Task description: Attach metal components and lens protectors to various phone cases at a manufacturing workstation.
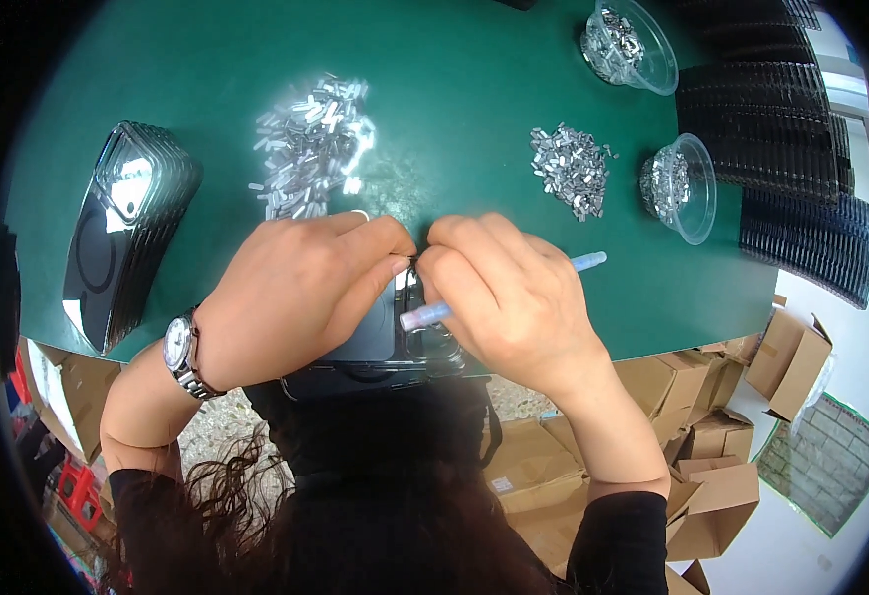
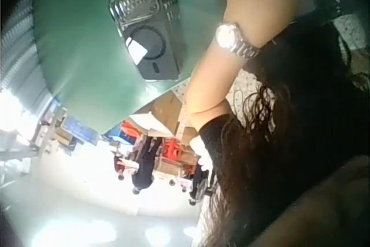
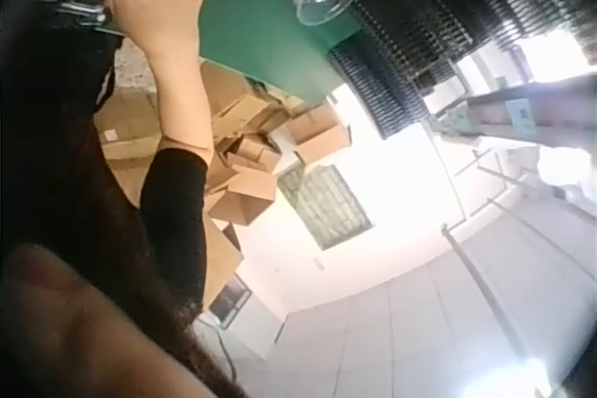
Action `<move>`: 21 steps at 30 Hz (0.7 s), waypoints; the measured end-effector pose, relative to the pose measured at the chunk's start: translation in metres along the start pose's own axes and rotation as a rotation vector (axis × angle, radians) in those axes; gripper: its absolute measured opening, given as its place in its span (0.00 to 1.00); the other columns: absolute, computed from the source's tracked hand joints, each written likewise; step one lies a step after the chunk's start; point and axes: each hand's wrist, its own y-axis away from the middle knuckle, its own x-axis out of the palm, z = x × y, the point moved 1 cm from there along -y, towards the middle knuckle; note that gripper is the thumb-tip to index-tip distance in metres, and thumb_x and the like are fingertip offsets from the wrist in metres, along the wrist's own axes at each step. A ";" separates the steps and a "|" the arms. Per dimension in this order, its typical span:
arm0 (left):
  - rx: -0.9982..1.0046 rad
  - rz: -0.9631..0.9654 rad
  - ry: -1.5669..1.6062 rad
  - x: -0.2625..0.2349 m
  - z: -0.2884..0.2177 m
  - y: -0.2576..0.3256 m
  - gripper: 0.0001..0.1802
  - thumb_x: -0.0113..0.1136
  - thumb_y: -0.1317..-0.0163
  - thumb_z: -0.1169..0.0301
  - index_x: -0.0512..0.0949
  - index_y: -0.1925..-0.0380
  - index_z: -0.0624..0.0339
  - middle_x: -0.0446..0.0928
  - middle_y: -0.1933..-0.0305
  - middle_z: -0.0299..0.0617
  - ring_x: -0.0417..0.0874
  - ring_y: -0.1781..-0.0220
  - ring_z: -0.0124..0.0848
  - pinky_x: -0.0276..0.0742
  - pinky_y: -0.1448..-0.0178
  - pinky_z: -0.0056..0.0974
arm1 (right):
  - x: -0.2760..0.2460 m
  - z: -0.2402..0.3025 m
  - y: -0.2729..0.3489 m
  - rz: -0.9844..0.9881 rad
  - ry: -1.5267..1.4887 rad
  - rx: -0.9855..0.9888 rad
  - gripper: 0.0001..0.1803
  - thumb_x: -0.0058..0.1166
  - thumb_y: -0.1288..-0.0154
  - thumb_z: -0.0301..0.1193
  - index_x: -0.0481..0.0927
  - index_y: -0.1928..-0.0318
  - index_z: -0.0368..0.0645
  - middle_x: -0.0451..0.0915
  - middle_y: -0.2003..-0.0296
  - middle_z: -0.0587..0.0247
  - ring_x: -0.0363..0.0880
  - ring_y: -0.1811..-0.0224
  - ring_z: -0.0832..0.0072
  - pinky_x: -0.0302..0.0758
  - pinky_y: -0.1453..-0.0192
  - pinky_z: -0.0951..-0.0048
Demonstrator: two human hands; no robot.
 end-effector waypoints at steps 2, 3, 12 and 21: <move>-0.016 -0.005 -0.018 0.000 -0.001 0.000 0.06 0.59 0.26 0.67 0.79 0.58 0.58 0.81 0.69 0.47 0.84 0.67 0.50 0.78 0.66 0.50 | 0.000 0.001 -0.002 0.024 -0.068 0.085 0.11 0.67 0.42 0.21 0.79 0.60 0.40 0.81 0.62 0.60 0.83 0.67 0.62 0.79 0.68 0.64; -0.021 -0.005 -0.020 0.000 0.000 0.000 0.06 0.59 0.26 0.67 0.79 0.58 0.58 0.81 0.69 0.47 0.84 0.67 0.50 0.78 0.66 0.50 | 0.001 0.002 -0.001 0.024 -0.073 0.084 0.11 0.67 0.42 0.21 0.79 0.60 0.40 0.81 0.62 0.60 0.83 0.67 0.62 0.79 0.68 0.64; 0.053 -0.031 -0.130 0.007 0.000 0.001 0.06 0.62 0.28 0.66 0.79 0.60 0.55 0.78 0.74 0.43 0.82 0.73 0.46 0.77 0.71 0.48 | 0.001 0.006 0.008 0.095 -0.301 0.317 0.07 0.63 0.32 0.20 0.79 0.56 0.39 0.81 0.62 0.55 0.84 0.64 0.53 0.82 0.63 0.57; 0.116 -0.108 -0.219 0.013 -0.001 0.001 0.08 0.67 0.32 0.65 0.78 0.63 0.55 0.74 0.76 0.40 0.80 0.78 0.42 0.76 0.75 0.45 | -0.016 0.010 0.005 0.324 0.114 0.175 0.24 0.65 0.34 0.36 0.81 0.40 0.38 0.81 0.53 0.61 0.82 0.59 0.65 0.82 0.63 0.64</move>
